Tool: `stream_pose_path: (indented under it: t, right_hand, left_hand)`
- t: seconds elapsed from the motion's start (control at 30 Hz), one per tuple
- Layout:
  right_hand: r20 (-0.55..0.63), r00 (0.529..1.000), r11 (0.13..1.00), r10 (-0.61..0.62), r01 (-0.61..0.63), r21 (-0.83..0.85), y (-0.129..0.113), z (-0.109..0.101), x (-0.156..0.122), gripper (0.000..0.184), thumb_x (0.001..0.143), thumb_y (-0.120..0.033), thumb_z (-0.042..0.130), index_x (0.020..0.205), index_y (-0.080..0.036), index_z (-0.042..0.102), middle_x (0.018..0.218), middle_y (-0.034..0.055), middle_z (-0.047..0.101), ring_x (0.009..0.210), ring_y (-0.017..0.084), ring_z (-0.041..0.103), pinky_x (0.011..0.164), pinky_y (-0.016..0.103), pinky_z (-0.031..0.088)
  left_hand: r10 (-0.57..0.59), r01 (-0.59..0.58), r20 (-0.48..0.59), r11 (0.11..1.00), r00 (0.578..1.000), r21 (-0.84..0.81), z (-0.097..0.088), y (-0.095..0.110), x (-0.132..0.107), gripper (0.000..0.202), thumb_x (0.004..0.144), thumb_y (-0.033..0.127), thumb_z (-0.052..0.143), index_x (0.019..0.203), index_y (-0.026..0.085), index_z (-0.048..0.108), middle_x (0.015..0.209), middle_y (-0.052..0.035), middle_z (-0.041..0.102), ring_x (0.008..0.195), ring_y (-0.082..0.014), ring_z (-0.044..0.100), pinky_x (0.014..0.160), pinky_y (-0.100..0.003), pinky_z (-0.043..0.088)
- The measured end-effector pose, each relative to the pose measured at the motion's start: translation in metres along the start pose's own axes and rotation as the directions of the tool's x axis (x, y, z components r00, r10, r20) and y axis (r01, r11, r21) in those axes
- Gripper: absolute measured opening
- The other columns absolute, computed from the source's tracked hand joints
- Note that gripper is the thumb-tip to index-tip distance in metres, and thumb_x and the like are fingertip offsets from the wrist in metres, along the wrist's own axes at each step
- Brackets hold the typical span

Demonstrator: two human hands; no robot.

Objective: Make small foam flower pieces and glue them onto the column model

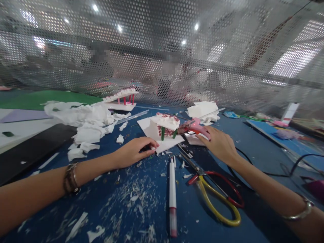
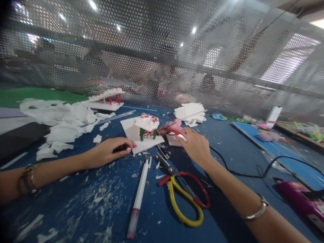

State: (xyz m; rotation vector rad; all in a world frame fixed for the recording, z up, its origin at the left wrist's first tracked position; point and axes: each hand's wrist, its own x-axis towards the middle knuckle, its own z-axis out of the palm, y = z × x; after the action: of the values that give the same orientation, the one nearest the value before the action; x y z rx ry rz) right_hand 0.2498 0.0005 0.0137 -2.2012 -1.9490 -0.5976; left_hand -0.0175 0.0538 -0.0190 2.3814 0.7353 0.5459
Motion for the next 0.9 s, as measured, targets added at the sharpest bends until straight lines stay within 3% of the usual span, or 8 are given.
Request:
stream_pose_path:
  t: [0.9]
  right_hand:
    - [0.052,0.998,0.999,0.033,-0.032,-0.028,-0.0010,-0.0035,-0.0012,0.025,0.082,-0.036,0.037,0.088,-0.017,0.052,0.089,0.0064,0.063,0.072,0.023,0.058,0.048,0.024,0.024]
  left_hand:
    - [0.023,-0.027,0.043,0.995,0.999,0.096,-0.0001,-0.0015,0.0024,0.024,0.081,0.030,0.039,0.098,0.016,0.050,0.102,-0.0059,0.058,0.091,-0.0150,0.053,0.078,-0.024,0.039]
